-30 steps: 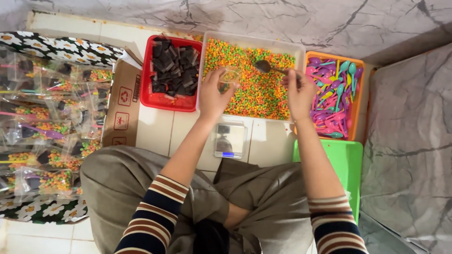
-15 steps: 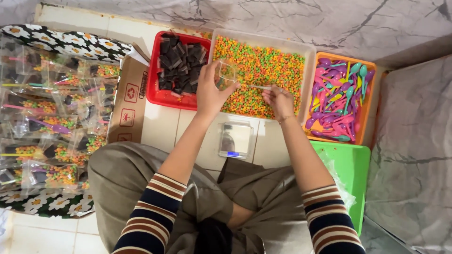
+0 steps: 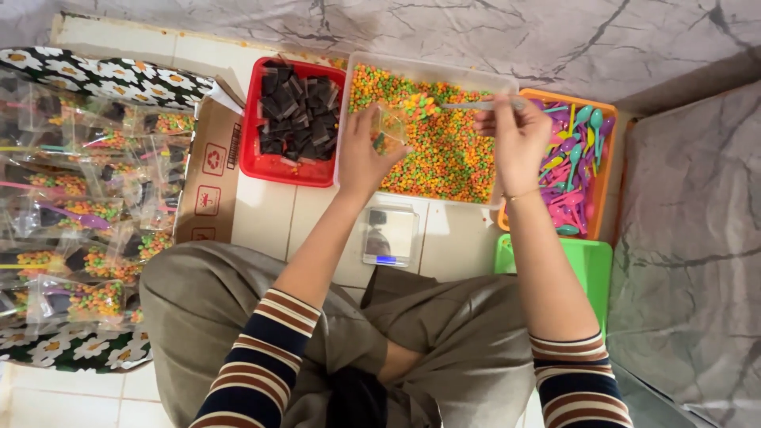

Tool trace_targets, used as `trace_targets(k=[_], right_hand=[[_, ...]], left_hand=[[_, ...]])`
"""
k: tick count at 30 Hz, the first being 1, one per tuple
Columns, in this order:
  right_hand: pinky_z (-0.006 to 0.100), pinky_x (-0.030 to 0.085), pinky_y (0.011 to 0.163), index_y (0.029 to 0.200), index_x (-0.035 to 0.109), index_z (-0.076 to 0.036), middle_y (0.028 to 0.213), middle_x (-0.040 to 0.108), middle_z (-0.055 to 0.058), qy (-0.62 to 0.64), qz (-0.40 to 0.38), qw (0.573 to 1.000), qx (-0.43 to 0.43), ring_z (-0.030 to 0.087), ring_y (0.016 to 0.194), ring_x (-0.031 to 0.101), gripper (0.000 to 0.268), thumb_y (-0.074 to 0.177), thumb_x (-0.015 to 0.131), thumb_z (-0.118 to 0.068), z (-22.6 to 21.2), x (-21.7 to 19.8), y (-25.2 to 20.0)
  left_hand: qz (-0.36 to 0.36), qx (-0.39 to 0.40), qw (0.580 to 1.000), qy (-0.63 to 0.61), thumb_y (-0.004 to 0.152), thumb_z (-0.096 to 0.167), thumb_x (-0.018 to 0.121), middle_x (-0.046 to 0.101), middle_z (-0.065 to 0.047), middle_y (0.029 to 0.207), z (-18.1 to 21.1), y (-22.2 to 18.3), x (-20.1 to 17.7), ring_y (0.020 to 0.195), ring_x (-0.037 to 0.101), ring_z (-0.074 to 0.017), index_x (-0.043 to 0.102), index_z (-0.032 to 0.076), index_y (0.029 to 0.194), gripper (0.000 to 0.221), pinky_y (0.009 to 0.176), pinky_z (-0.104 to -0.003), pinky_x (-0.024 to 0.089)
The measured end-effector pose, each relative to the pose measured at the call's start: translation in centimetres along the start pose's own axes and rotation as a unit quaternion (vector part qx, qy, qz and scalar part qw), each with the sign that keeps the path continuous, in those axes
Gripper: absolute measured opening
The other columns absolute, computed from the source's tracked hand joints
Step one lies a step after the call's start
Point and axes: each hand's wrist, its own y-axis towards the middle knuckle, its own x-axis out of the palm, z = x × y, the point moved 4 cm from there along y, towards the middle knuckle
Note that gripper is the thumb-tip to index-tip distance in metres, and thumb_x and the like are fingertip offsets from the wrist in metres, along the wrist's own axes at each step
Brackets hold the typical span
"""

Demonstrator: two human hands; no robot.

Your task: The person is manually packaging small candies into plastic bags, weighing each bag on a digital scale to ensure consistency.

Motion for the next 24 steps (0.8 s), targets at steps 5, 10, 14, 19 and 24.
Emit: trace_targets(k=[5, 10, 14, 19, 24], right_hand=[[0.030, 0.062, 0.058, 0.098, 0.077, 0.001, 0.074, 0.074, 0.015, -0.103, -0.047, 0.978, -0.176, 0.023, 0.065, 0.075, 0.018, 0.108, 0.064, -0.005, -4.4, 2.5, -3.2], [0.034, 0.062, 0.060, 0.099, 0.077, 0.004, 0.074, 0.072, 0.017, -0.106, 0.010, 0.968, -0.228, 0.025, 0.066, 0.074, 0.025, 0.111, 0.059, -0.008, -2.6, 0.4, -4.0], [0.038, 0.058, 0.063, 0.087, 0.075, -0.003, 0.069, 0.072, 0.014, -0.188, -0.013, 0.972, -0.141, 0.026, 0.068, 0.073, 0.033, 0.112, 0.059, -0.016, 5.2, -0.4, -4.2], [0.037, 0.064, 0.067, 0.094, 0.073, 0.001, 0.084, 0.075, 0.020, -0.077, -0.063, 0.990, 0.097, 0.028, 0.076, 0.076, 0.029, 0.109, 0.061, -0.021, 16.8, 1.9, -5.3], [0.033, 0.067, 0.075, 0.111, 0.069, 0.004, 0.095, 0.076, 0.021, 0.084, -0.002, 0.944, 0.319, 0.023, 0.085, 0.079, 0.029, 0.103, 0.063, -0.023, 20.3, 2.9, -6.2]], left_hand=[[-0.007, 0.001, 1.000, -0.007, 0.073, 0.042, 0.098, 0.055, -0.013, 0.128, 0.9, 0.2, 0.4, 0.118, 0.065, -0.0380, 0.051, 0.008, 0.143, 0.091, 0.093, -0.045, 0.060], [0.010, 0.010, 1.000, -0.005, 0.075, 0.041, 0.095, 0.058, -0.016, 0.125, 0.8, 0.0, -0.5, 0.117, 0.064, -0.0434, 0.055, 0.005, 0.140, 0.084, 0.093, -0.049, 0.060], [0.073, 0.019, 0.997, -0.015, 0.086, 0.036, 0.087, 0.064, -0.006, 0.117, 0.7, -0.5, -1.4, 0.111, 0.068, -0.0312, 0.063, 0.013, 0.129, 0.054, 0.087, -0.039, 0.061], [0.056, 0.016, 0.997, -0.051, 0.082, 0.044, 0.091, 0.061, -0.014, 0.125, 0.9, -0.8, -2.3, 0.120, 0.063, -0.0407, 0.057, 0.008, 0.137, 0.073, 0.091, -0.049, 0.061], [0.010, -0.009, 0.998, -0.059, 0.085, 0.046, 0.091, 0.052, -0.016, 0.131, 0.0, -0.6, -2.6, 0.124, 0.058, -0.0445, 0.048, 0.008, 0.145, 0.083, 0.091, -0.051, 0.062]])
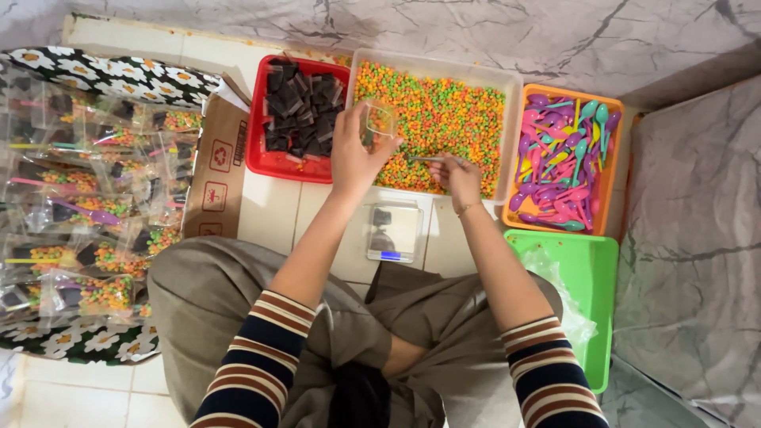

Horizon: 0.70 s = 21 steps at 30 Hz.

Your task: The person is manually packaging small candies into plastic bags, weighing each bag on a digital scale to ensure consistency.

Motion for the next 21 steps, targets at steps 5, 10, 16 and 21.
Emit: trace_targets(k=[5, 10, 16, 21], right_hand=[[0.028, 0.069, 0.069, 0.105, 0.069, 0.001, 0.087, 0.076, 0.016, 0.035, 0.014, 0.999, -0.019, 0.019, 0.076, 0.079, 0.023, 0.101, 0.062, -0.020, -2.6, -2.9, 0.9], [0.026, 0.068, 0.067, 0.102, 0.071, -0.004, 0.082, 0.075, 0.012, 0.024, 0.036, 0.992, -0.116, 0.016, 0.071, 0.077, 0.021, 0.101, 0.063, -0.024, -9.7, -4.0, -1.8], [0.026, 0.066, 0.060, 0.096, 0.075, -0.002, 0.077, 0.075, 0.012, -0.020, 0.061, 0.963, -0.262, 0.016, 0.065, 0.076, 0.023, 0.103, 0.062, -0.021, -17.6, -1.3, -8.0], [0.031, 0.062, 0.058, 0.098, 0.075, 0.002, 0.074, 0.073, 0.016, -0.165, -0.016, 0.873, -0.459, 0.022, 0.064, 0.074, 0.019, 0.108, 0.063, -0.009, -20.0, 3.2, -13.1]], left_hand=[[-0.008, -0.012, 1.000, 0.022, 0.085, 0.048, 0.090, 0.051, -0.017, 0.134, 0.0, 0.1, -0.1, 0.127, 0.057, -0.0440, 0.046, 0.009, 0.148, 0.086, 0.093, -0.052, 0.060], [-0.027, -0.026, 0.999, 0.039, 0.085, 0.044, 0.091, 0.048, -0.018, 0.138, 0.0, -0.1, 0.7, 0.131, 0.054, -0.0448, 0.044, 0.010, 0.150, 0.087, 0.097, -0.051, 0.058], [-0.001, -0.011, 0.997, 0.081, 0.071, 0.052, 0.094, 0.054, -0.015, 0.132, 0.2, -0.4, 1.8, 0.125, 0.059, -0.0435, 0.051, 0.013, 0.143, 0.093, 0.098, -0.053, 0.057], [0.011, 0.032, 0.998, 0.043, 0.068, 0.049, 0.098, 0.056, -0.012, 0.126, 0.3, -0.5, 2.8, 0.121, 0.062, -0.0394, 0.053, 0.010, 0.142, 0.095, 0.096, -0.049, 0.057]])
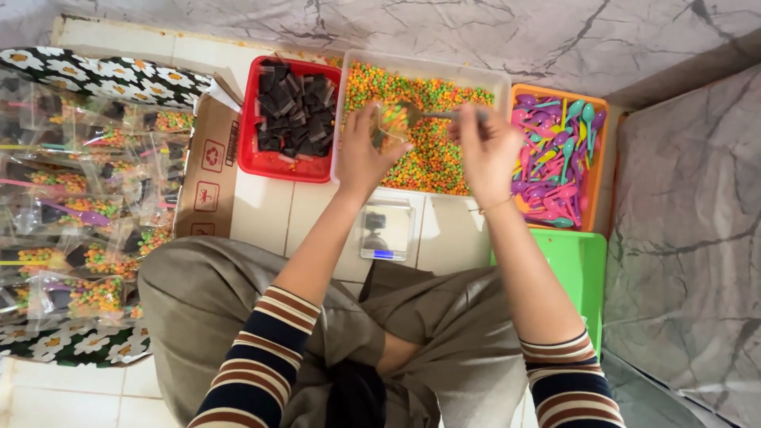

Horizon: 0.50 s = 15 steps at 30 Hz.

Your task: The person is manually packaging small candies into plastic bags, weighing each bag on a digital scale to ensure consistency.

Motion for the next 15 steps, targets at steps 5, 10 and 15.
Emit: trace_targets(k=[5, 10, 15], right_hand=[[0.030, 0.061, 0.061, 0.102, 0.078, 0.000, 0.077, 0.074, 0.012, -0.061, 0.027, 0.994, -0.085, 0.022, 0.068, 0.075, 0.016, 0.107, 0.064, -0.007, -3.1, -0.5, -1.8], [0.030, 0.060, 0.061, 0.091, 0.076, -0.004, 0.070, 0.071, 0.009, -0.034, 0.109, 0.993, 0.030, 0.016, 0.067, 0.070, 0.031, 0.111, 0.057, -0.018, 5.8, -1.8, -4.9], [0.042, 0.055, 0.065, 0.082, 0.077, -0.005, 0.067, 0.070, 0.016, -0.187, 0.053, 0.968, 0.159, 0.034, 0.072, 0.072, 0.029, 0.103, 0.064, -0.020, 14.3, -1.4, -9.9]], left_hand=[[-0.010, 0.009, 1.000, -0.011, 0.071, 0.049, 0.097, 0.057, -0.010, 0.123, 0.0, 0.0, 0.0, 0.118, 0.064, -0.0377, 0.054, 0.010, 0.140, 0.090, 0.093, -0.048, 0.059], [0.010, 0.008, 0.999, -0.034, 0.080, 0.049, 0.092, 0.060, -0.013, 0.123, 1.4, -0.5, -1.9, 0.117, 0.066, -0.0361, 0.056, 0.006, 0.138, 0.081, 0.095, -0.046, 0.058], [0.061, 0.032, 0.995, -0.073, 0.076, 0.050, 0.095, 0.063, -0.014, 0.121, 2.9, -1.5, -3.6, 0.114, 0.068, -0.0371, 0.058, 0.008, 0.138, 0.083, 0.093, -0.046, 0.059]])
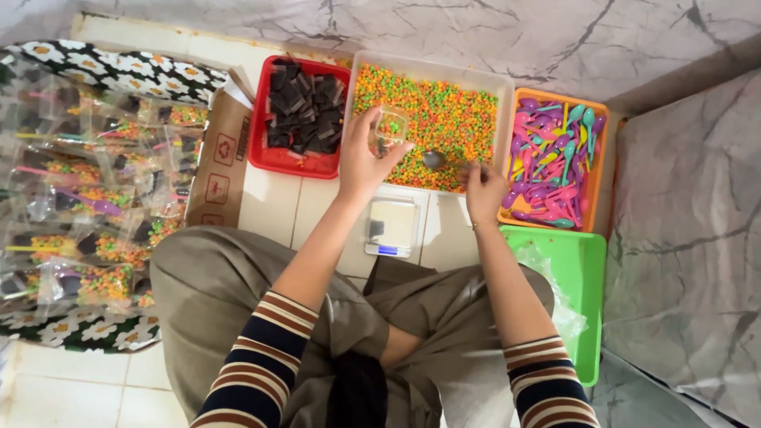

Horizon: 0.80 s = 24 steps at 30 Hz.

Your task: The person is manually packaging small candies into plastic bags, weighing each bag on a digital scale to ensure consistency.

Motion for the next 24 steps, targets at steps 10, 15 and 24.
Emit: trace_targets(k=[10, 15, 24], right_hand=[[0.031, 0.062, 0.059, 0.098, 0.078, -0.007, 0.077, 0.075, 0.016, 0.062, -0.075, 0.992, 0.084, 0.023, 0.066, 0.076, 0.010, 0.096, 0.072, -0.014, 9.2, 3.1, -0.3], [0.041, 0.060, 0.071, 0.112, 0.078, -0.003, 0.097, 0.076, 0.021, -0.063, -0.075, 0.995, -0.007, 0.036, 0.086, 0.075, 0.026, 0.090, 0.078, -0.017, 6.0, 1.4, -1.0], [0.052, 0.055, 0.098, 0.125, 0.074, -0.011, 0.134, 0.060, 0.024, 0.044, -0.149, 0.947, -0.281, 0.047, 0.120, 0.063, 0.039, 0.088, 0.086, -0.016, -22.8, -7.2, -9.1]], left_hand=[[0.031, 0.010, 0.999, -0.039, 0.071, 0.049, 0.098, 0.065, -0.015, 0.121, 3.5, -1.2, -2.4, 0.115, 0.068, -0.0372, 0.060, 0.010, 0.136, 0.084, 0.097, -0.045, 0.056], [0.031, 0.009, 0.999, -0.028, 0.071, 0.052, 0.095, 0.063, -0.018, 0.125, 3.9, -3.1, -3.7, 0.118, 0.066, -0.0405, 0.058, 0.009, 0.139, 0.088, 0.099, -0.049, 0.056], [0.008, 0.064, 0.998, -0.013, 0.064, 0.022, 0.094, 0.062, -0.007, 0.124, 7.1, -7.0, -4.0, 0.119, 0.065, -0.0324, 0.059, 0.016, 0.139, 0.083, 0.099, -0.041, 0.056]])
